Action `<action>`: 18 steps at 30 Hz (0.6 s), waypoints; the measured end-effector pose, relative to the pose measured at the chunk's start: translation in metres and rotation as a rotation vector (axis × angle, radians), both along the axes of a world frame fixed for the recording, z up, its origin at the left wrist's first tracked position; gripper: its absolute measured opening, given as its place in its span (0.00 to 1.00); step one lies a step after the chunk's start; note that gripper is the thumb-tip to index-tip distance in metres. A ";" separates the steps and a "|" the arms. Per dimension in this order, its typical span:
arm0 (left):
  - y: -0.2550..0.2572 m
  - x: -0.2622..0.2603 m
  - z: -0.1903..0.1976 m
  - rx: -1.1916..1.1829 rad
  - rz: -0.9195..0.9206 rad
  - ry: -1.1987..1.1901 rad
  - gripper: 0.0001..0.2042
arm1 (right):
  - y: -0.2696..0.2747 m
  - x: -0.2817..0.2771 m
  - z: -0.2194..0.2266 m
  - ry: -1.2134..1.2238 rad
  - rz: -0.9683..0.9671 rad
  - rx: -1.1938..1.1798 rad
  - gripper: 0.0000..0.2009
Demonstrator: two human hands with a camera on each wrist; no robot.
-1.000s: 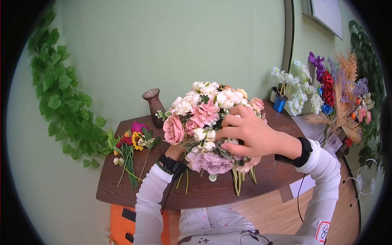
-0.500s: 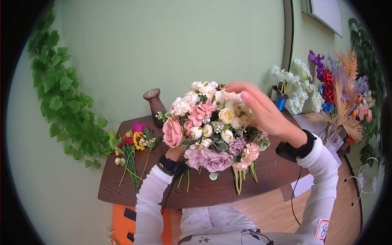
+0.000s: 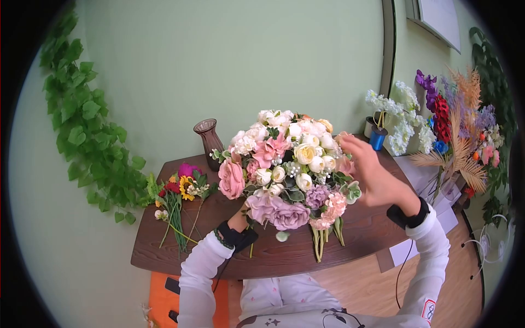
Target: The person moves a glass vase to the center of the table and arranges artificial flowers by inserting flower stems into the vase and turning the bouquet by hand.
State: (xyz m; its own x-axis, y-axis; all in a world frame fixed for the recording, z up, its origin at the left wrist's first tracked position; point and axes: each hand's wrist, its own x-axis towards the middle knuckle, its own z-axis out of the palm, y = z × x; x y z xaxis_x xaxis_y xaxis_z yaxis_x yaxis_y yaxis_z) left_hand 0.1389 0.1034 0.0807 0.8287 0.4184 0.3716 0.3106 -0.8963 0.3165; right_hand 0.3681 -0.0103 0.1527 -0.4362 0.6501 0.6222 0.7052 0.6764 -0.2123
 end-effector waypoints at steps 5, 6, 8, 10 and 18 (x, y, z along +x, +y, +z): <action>-0.010 -0.011 -0.011 0.010 -0.013 0.025 0.18 | -0.016 -0.024 -0.013 0.037 0.117 0.161 0.39; -0.011 -0.015 -0.012 0.010 -0.016 0.031 0.18 | -0.018 -0.031 -0.012 0.064 0.134 0.205 0.31; -0.009 -0.015 -0.011 0.011 -0.018 0.040 0.18 | -0.013 -0.031 -0.014 -0.039 0.117 0.278 0.27; -0.027 -0.056 -0.031 0.015 -0.019 0.048 0.18 | -0.009 -0.031 -0.015 -0.076 0.104 0.346 0.19; -0.025 -0.047 -0.028 0.040 -0.030 0.065 0.18 | 0.006 -0.013 -0.038 0.280 -0.071 0.125 0.14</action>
